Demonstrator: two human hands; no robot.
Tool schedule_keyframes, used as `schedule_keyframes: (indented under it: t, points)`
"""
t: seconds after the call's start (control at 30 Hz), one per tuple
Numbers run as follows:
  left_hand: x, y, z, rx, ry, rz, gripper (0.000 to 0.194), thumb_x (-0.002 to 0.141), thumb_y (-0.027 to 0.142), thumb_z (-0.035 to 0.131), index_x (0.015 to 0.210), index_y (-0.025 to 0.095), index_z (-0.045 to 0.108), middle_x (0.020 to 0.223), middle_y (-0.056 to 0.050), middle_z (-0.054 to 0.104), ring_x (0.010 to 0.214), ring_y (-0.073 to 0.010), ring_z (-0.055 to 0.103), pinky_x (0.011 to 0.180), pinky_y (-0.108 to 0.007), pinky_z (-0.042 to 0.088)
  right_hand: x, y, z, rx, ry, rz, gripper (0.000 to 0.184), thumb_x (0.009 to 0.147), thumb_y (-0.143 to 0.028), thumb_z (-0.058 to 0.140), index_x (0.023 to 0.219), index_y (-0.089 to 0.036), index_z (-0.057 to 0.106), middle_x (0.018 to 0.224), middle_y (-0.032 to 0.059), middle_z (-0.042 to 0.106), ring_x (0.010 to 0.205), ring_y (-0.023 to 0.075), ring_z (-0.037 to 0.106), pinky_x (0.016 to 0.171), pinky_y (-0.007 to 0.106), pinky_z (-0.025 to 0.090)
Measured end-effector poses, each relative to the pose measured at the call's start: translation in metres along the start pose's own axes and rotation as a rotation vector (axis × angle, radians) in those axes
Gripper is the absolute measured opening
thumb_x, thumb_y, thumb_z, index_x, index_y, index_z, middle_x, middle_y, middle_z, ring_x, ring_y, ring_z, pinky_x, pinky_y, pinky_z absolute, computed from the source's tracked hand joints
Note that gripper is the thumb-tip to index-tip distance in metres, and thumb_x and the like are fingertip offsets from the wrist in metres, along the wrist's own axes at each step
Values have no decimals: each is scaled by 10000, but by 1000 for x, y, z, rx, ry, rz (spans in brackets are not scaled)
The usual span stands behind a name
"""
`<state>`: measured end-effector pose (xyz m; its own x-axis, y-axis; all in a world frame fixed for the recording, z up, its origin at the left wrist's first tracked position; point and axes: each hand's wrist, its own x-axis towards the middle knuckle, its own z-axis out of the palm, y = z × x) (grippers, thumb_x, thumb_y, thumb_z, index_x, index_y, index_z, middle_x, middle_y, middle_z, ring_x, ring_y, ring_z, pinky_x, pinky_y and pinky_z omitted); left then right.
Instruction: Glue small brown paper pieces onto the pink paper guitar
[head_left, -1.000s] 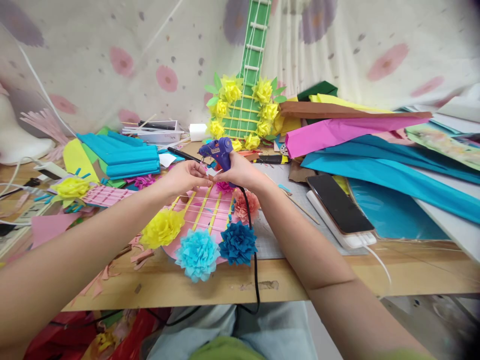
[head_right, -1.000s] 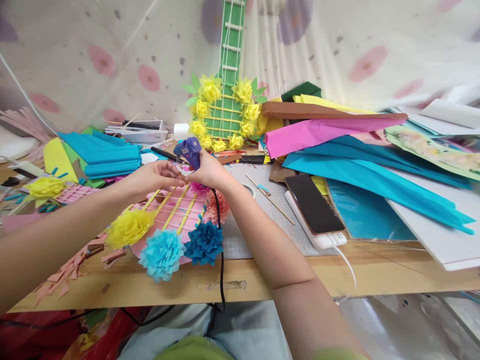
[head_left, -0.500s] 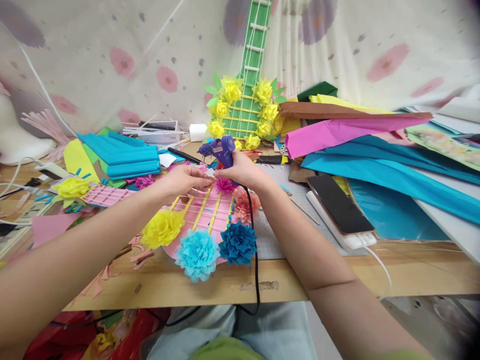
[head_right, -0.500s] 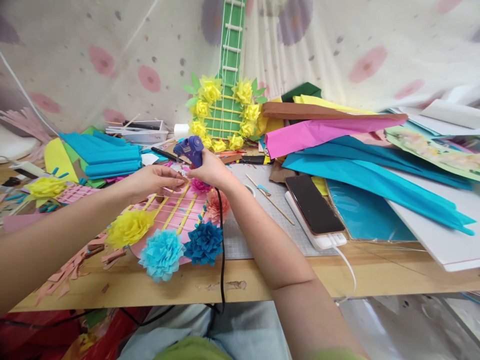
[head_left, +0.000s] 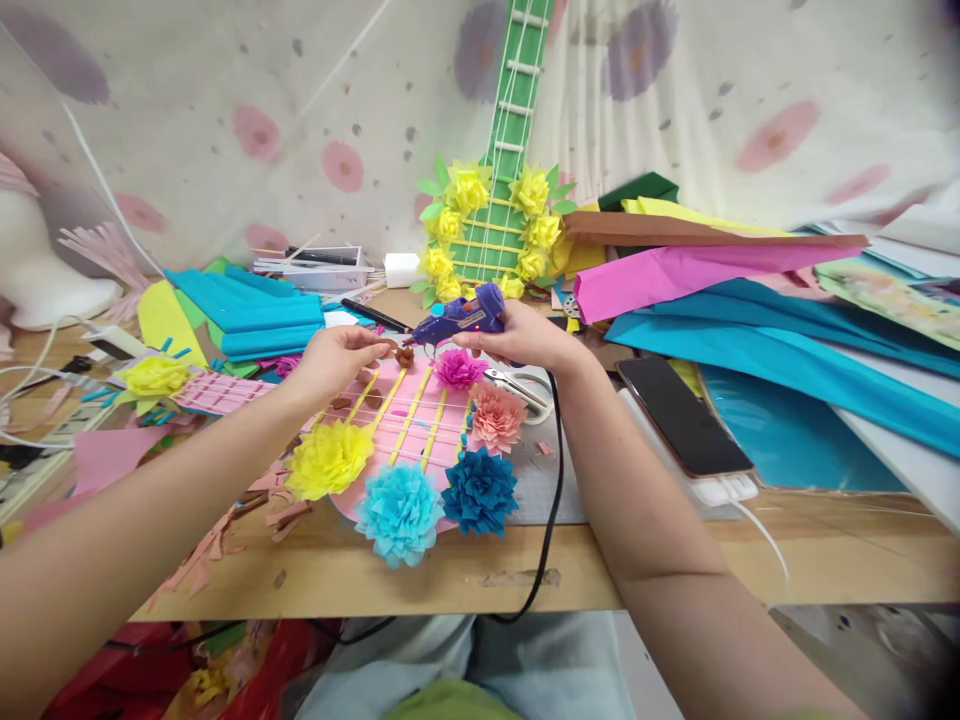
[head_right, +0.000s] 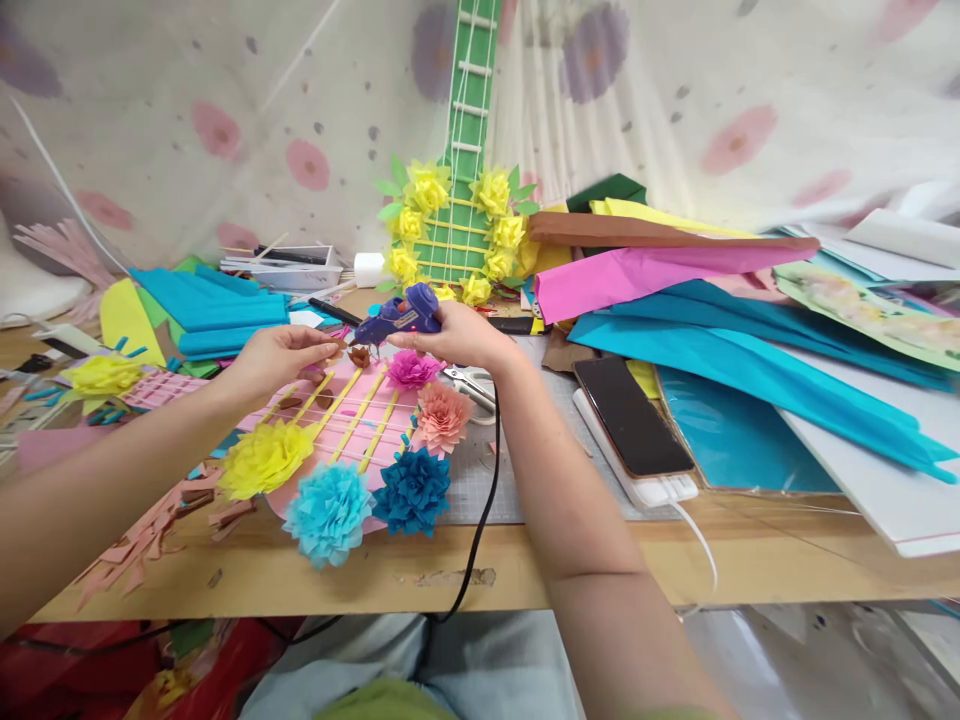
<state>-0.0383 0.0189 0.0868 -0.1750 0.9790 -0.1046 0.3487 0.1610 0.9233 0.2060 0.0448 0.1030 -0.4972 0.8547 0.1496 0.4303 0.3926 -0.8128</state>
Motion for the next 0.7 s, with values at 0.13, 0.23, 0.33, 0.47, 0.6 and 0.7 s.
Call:
schedule_keyframes:
  t: [0.13,0.23,0.33,0.47,0.6,0.7]
  points:
    - [2,-2,1,27,12,-1,243,569,332,807,711,173,689,613,1,632,524,-101,535,518,-228,421,4,-1,9,-4,-20,-18,365,729,-444,698,978,-179,673,877,32,699,819,177,627,749,296,498]
    - [2,-2,2,41,20,6,242,566,333,807,701,176,680,575,11,611,497,-99,517,510,-231,410,6,-1,12,-27,-41,-11,358,748,-431,680,994,-171,675,909,37,703,845,186,627,785,314,496]
    - [1,-1,2,50,14,0,223,578,325,798,695,178,677,573,12,609,486,-96,508,507,-233,402,7,1,13,-49,-48,-30,329,760,-422,671,971,-169,677,902,38,702,839,186,623,789,322,492]
    - [-1,3,2,58,9,-14,196,583,311,792,679,181,680,594,4,626,481,-92,506,510,-234,394,8,2,14,-43,-49,-28,310,752,-413,687,946,-172,680,834,28,697,801,182,619,750,300,494]
    - [-2,5,3,47,2,-21,189,579,300,796,654,178,673,592,2,630,486,-93,508,517,-237,401,9,3,16,-42,-48,-15,320,746,-420,693,942,-168,683,832,27,697,788,183,621,744,304,493]
    - [-2,5,3,42,4,-20,183,584,294,793,654,177,671,580,7,622,491,-93,507,516,-236,409,9,5,15,-44,-50,-35,332,755,-432,680,956,-167,682,893,39,703,823,189,629,767,314,491]
